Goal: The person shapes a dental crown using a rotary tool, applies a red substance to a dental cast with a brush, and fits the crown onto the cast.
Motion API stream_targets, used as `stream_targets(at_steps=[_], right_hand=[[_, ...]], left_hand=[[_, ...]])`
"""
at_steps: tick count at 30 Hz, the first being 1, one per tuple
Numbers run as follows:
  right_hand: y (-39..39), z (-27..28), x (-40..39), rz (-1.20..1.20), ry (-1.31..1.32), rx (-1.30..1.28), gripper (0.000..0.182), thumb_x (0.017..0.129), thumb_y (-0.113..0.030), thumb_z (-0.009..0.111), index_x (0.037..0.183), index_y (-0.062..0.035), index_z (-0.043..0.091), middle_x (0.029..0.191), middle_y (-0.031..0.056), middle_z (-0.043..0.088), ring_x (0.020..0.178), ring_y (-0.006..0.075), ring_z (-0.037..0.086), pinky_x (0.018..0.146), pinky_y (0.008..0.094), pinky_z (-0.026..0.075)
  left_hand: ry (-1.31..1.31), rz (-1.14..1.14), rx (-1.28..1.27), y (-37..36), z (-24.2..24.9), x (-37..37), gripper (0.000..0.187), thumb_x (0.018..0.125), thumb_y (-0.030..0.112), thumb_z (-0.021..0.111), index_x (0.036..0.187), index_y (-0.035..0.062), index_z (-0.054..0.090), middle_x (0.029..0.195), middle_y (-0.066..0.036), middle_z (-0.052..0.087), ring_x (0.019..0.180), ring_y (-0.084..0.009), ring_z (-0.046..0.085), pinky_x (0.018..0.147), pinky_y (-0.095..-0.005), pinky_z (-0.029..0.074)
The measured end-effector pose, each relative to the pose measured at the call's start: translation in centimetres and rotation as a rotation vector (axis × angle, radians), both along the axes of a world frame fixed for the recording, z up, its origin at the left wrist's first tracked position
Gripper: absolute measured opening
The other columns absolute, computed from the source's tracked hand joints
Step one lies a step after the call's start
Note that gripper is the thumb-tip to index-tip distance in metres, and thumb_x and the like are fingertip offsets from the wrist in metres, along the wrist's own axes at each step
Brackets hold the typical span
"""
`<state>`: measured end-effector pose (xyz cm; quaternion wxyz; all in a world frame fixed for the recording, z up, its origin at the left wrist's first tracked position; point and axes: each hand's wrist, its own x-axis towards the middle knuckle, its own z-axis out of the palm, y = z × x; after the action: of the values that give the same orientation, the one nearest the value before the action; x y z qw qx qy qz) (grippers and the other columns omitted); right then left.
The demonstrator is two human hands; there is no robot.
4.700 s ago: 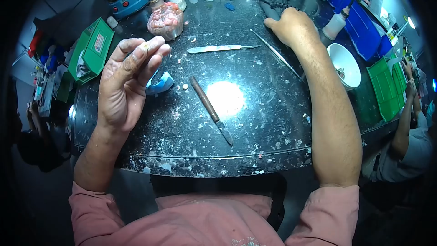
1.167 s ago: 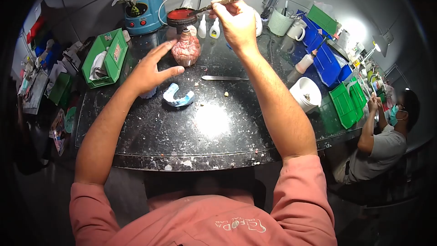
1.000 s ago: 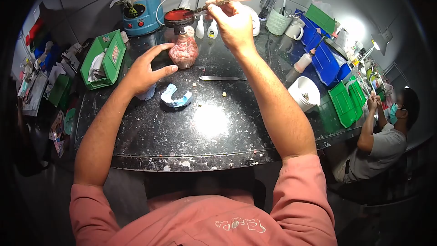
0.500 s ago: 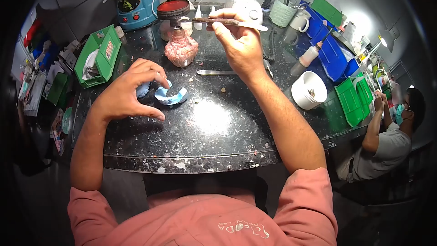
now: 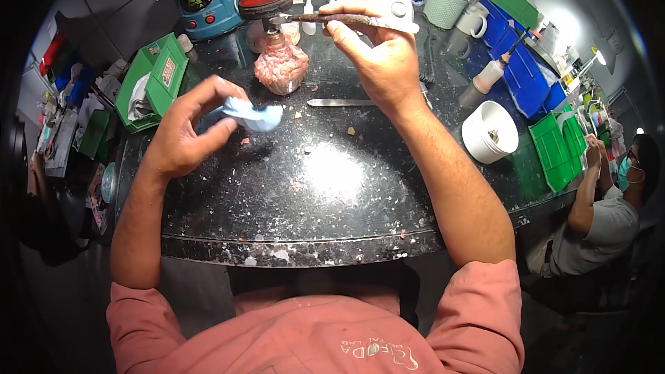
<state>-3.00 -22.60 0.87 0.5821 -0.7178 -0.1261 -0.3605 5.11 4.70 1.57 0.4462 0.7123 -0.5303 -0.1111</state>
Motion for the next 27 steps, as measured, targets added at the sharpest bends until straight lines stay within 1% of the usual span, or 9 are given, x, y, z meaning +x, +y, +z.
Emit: stream_targets(at_steps=[1, 3, 5, 6, 10, 13, 17, 25, 27], right_hand=[[0.0, 0.0, 0.0, 0.0, -0.003, -0.007, 0.024, 0.091, -0.004, 0.065, 0.114, 0.0014, 0.063, 0.108, 0.0087, 0.067, 0.097, 0.0167, 0.066, 0.089, 0.0286, 0.052], [0.0, 0.1, 0.0, 0.0, -0.011, -0.012, 0.022, 0.091, -0.004, 0.065, 0.112, -0.0007, 0.065, 0.106, 0.0057, 0.068, 0.097, 0.0139, 0.065, 0.087, 0.0264, 0.053], [0.0, 0.2, 0.0, -0.029, -0.005, -0.038, 0.022, 0.09, -0.004, 0.065, 0.112, -0.0006, 0.066, 0.105, 0.0056, 0.068, 0.096, 0.013, 0.065, 0.086, 0.0254, 0.053], [0.1, 0.3, -0.1, -0.028, -0.007, -0.036, 0.022, 0.09, -0.004, 0.065, 0.112, -0.0006, 0.066, 0.105, 0.0056, 0.068, 0.096, 0.013, 0.065, 0.086, 0.0254, 0.053], [-0.1, 0.5, -0.2, -0.025, -0.002, -0.036, 0.025, 0.09, -0.002, 0.066, 0.114, 0.0038, 0.064, 0.11, 0.0122, 0.067, 0.098, 0.0184, 0.066, 0.09, 0.0301, 0.053], [0.0, 0.6, -0.3, -0.027, 0.0, -0.036, 0.025, 0.09, -0.002, 0.067, 0.114, 0.0037, 0.064, 0.111, 0.0119, 0.067, 0.098, 0.0184, 0.066, 0.091, 0.03, 0.053], [-0.1, 0.5, -0.2, -0.029, -0.005, -0.036, 0.024, 0.09, -0.004, 0.066, 0.114, 0.0028, 0.065, 0.111, 0.0108, 0.067, 0.096, 0.0177, 0.066, 0.091, 0.0293, 0.051], [1.1, 1.8, -1.1, 0.217, -0.097, 0.096, 0.02, 0.089, -0.009, 0.059, 0.103, 0.0044, 0.064, 0.098, 0.0129, 0.069, 0.082, 0.0173, 0.065, 0.081, 0.0304, 0.051], [2.8, 2.5, -2.0, 0.202, -0.07, 0.042, 0.025, 0.088, -0.012, 0.055, 0.104, 0.0069, 0.061, 0.099, 0.0156, 0.064, 0.079, 0.0213, 0.061, 0.089, 0.0396, 0.048]], left_hand=[[0.289, 0.058, -0.06, 0.0, -0.2, -0.2, 0.03, 0.081, 0.01, 0.058, 0.109, 0.0011, 0.054, 0.104, -0.009, 0.06, 0.099, -0.0197, 0.057, 0.095, -0.0317, 0.042], [0.232, -0.008, -0.121, -0.3, -1.1, 0.9, 0.025, 0.09, 0.013, 0.049, 0.113, 0.0019, 0.049, 0.098, -0.008, 0.057, 0.091, -0.0183, 0.061, 0.082, -0.0294, 0.049], [0.859, -0.182, -0.405, -0.7, -1.5, 0.3, 0.026, 0.091, 0.017, 0.044, 0.115, 0.0052, 0.045, 0.1, -0.007, 0.054, 0.09, -0.0187, 0.063, 0.077, -0.0314, 0.052], [0.959, -0.249, -0.434, -0.7, -1.5, 0.2, 0.028, 0.091, 0.013, 0.054, 0.115, 0.0091, 0.039, 0.1, -0.006, 0.052, 0.093, -0.0172, 0.063, 0.076, -0.0329, 0.054], [0.789, 0.014, -0.454, -2.0, -1.7, -1.9, 0.056, 0.076, 0.003, 0.08, 0.106, 0.0123, 0.033, 0.1, -0.005, 0.047, 0.09, -0.0126, 0.06, 0.076, -0.0274, 0.055], [0.773, -0.005, -0.414, -2.0, -1.8, -2.2, 0.056, 0.076, 0.006, 0.08, 0.107, 0.0126, 0.033, 0.102, -0.003, 0.045, 0.093, -0.0121, 0.057, 0.082, -0.0281, 0.053], [0.407, 0.023, -0.394, -2.1, -3.2, -1.2, 0.057, 0.073, 0.003, 0.075, 0.111, 0.0143, 0.033, 0.115, -0.01, 0.045, 0.108, -0.0203, 0.056, 0.093, -0.0367, 0.052], [0.593, -0.078, -0.35, -2.0, -2.9, -2.0, 0.063, 0.077, 0.008, 0.075, 0.119, 0.0101, 0.029, 0.125, -0.017, 0.047, 0.117, -0.0262, 0.055, 0.102, -0.0419, 0.046], [0.561, -0.071, -0.342, -2.0, -3.2, -2.0, 0.066, 0.077, 0.008, 0.074, 0.125, 0.0084, 0.028, 0.124, -0.017, 0.048, 0.117, -0.0251, 0.055, 0.103, -0.0408, 0.045]])
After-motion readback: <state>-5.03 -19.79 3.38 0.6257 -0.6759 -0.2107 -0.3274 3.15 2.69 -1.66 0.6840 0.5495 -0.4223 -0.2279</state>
